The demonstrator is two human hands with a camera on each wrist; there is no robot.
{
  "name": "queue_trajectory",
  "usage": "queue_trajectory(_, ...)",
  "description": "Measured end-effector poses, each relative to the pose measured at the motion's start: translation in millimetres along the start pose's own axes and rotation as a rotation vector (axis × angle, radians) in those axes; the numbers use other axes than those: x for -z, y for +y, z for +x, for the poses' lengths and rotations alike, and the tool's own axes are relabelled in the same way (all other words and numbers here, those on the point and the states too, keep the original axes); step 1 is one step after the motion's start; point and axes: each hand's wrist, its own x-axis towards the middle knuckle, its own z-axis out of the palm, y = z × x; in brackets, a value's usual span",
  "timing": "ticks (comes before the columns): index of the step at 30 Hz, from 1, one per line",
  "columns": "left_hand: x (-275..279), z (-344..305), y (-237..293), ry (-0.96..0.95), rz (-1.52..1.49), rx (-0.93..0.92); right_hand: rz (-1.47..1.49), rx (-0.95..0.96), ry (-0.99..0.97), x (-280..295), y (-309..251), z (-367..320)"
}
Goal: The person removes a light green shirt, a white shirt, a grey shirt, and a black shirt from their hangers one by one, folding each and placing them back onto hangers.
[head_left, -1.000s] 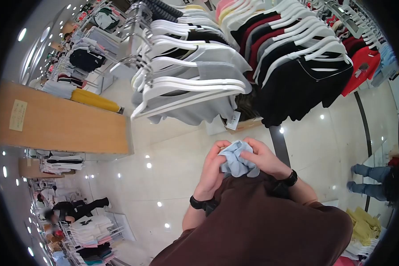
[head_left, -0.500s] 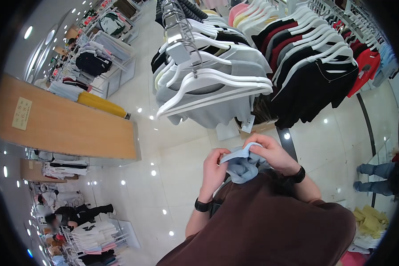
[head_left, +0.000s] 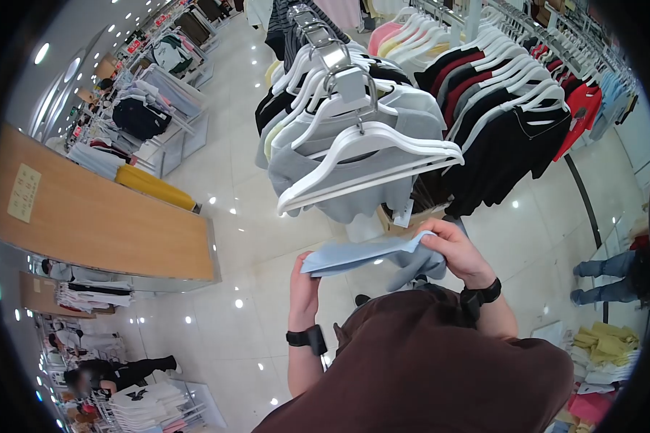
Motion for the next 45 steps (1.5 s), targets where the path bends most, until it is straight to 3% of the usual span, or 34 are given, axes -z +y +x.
queue_trajectory(4,-23.7,-17.3,28.8,0.004,-0.338,0.017,-0.208,0.086,0.096,-12.7,-8.9,12.6)
queue_trajectory(6,-30.3,-30.3,31.3,-0.082,-0.346,0.005,-0.409,0.401,0.298,-17.0,-15.7,20.9)
queue_trajectory(7,-34.2,-36.7,30.9,-0.163,-0.349,-0.006,-0.444,0.465,0.389,-18.4,-21.8,26.3)
queue_trajectory(8,-40.7,-41.9,29.6,-0.168,-0.348,-0.007,-0.681,0.626,0.492,-14.4,-27.4,33.5)
queue_trajectory(11,-62.8,-55.0,19.5,-0.182,-0.096,0.005,-1.035,0.852,0.659,-15.0,-52.1,46.1)
queue_trajectory(15,-62.6,-54.8,10.5,-0.242,-0.234,0.179,-1.135,0.857,0.604,-20.6,-64.3,60.3)
queue_trajectory(20,-52.4,-51.7,2.7,-0.233,-0.319,0.22,-1.191,0.852,0.562,-28.5,-69.1,67.4)
queue_trajectory(25,-60.4,-58.1,1.6,-0.222,-0.336,0.23,-1.106,0.866,0.371,-39.8,-79.7,74.0)
queue_trajectory(32,-64.0,-63.9,-6.2,-0.207,-0.371,0.244,-1.176,1.071,0.532,-32.9,-113.9,93.4)
queue_trajectory(36,-56.5,-61.8,-11.0,-0.275,-0.42,0.227,-1.277,0.876,0.42,-25.3,-125.8,106.0)
queue_trajectory(41,-58.5,-66.6,-8.0,-0.235,-0.43,0.219,-1.165,0.598,0.231,-21.6,-136.1,113.0)
queue_trajectory(45,-56.6,-66.5,-10.1,-0.224,-0.418,0.227,-1.255,0.645,0.352,-18.0,-135.9,122.5)
